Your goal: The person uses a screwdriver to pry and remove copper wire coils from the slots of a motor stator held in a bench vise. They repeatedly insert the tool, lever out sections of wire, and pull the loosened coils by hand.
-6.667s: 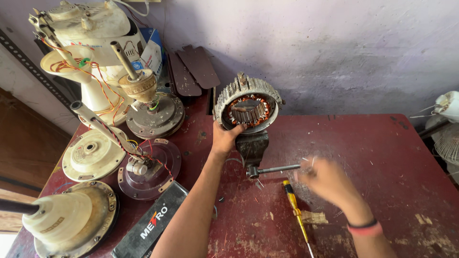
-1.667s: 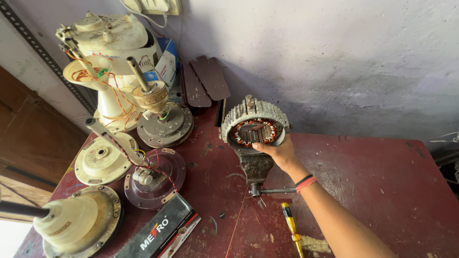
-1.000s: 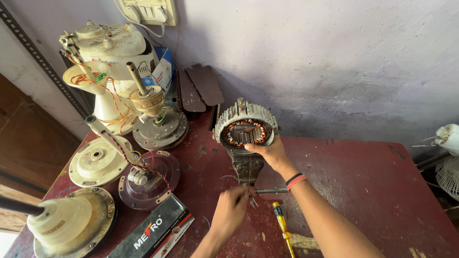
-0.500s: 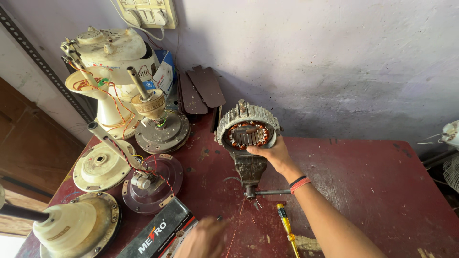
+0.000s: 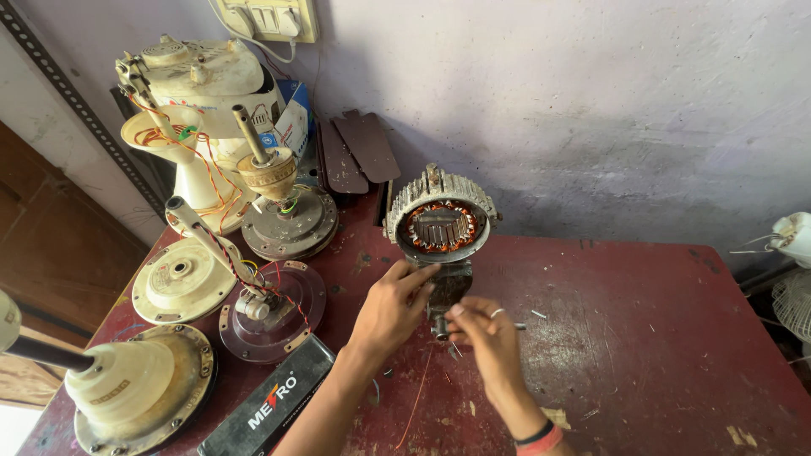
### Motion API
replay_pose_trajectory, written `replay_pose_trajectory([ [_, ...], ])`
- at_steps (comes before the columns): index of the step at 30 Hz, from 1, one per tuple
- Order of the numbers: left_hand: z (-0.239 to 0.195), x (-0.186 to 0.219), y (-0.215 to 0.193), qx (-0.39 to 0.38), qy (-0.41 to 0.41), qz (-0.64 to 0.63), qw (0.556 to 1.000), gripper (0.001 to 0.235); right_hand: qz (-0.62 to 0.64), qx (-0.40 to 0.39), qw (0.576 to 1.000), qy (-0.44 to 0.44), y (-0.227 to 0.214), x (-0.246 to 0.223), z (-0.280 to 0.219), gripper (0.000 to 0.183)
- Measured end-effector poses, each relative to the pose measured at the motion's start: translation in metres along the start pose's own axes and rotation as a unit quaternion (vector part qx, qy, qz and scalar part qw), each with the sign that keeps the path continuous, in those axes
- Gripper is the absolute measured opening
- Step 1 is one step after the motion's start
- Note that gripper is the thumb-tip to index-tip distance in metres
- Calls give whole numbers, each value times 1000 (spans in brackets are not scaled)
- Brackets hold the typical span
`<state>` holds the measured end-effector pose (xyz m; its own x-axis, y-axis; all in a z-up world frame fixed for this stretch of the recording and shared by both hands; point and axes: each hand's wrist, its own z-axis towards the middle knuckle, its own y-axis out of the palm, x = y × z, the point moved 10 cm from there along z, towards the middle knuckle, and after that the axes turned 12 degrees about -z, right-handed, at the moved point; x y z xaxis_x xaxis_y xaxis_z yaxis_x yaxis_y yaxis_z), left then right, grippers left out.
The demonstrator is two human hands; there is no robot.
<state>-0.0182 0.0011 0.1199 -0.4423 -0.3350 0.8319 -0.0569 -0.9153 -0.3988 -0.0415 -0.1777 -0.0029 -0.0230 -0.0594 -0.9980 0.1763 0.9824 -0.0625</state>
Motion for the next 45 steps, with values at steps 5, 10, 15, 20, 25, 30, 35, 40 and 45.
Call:
replay_pose_trajectory([
  [5, 19, -13, 30, -48, 51, 82, 994, 32, 19, -76, 991, 110, 25, 3, -40, 39],
  [10, 23, -24, 32, -34, 61, 53, 996, 30, 5, -65, 994, 93, 14, -9, -53, 30],
  [15, 22, -24, 28, -7, 59, 2, 998, 28, -163, 11, 985, -49, -2, -42, -35, 16],
  [20, 22, -26, 24, 22, 28, -40, 999, 25, -200, 88, 964, -154, -1, -74, -13, 18],
  [25, 22, -32, 17, 70, -8, -97, 993, 24, -223, 133, 949, -178, 5, -95, 17, 17],
  [30, 24, -35, 9, 116, -50, -57, 990, 22, -232, 140, 946, -180, 15, -107, 39, 16],
  [35, 22, -51, 6, 134, -189, -52, 971, 28, -245, 151, 947, -142, 23, -109, 52, 15],
  [40, 26, -50, 3, 158, -210, -72, 962, 31, -244, 160, 947, -135, 24, -101, 52, 18],
  [45, 26, -57, 5, 159, -235, -70, 956, 32, -31, 79, 993, -86, 26, -54, 22, 33],
])
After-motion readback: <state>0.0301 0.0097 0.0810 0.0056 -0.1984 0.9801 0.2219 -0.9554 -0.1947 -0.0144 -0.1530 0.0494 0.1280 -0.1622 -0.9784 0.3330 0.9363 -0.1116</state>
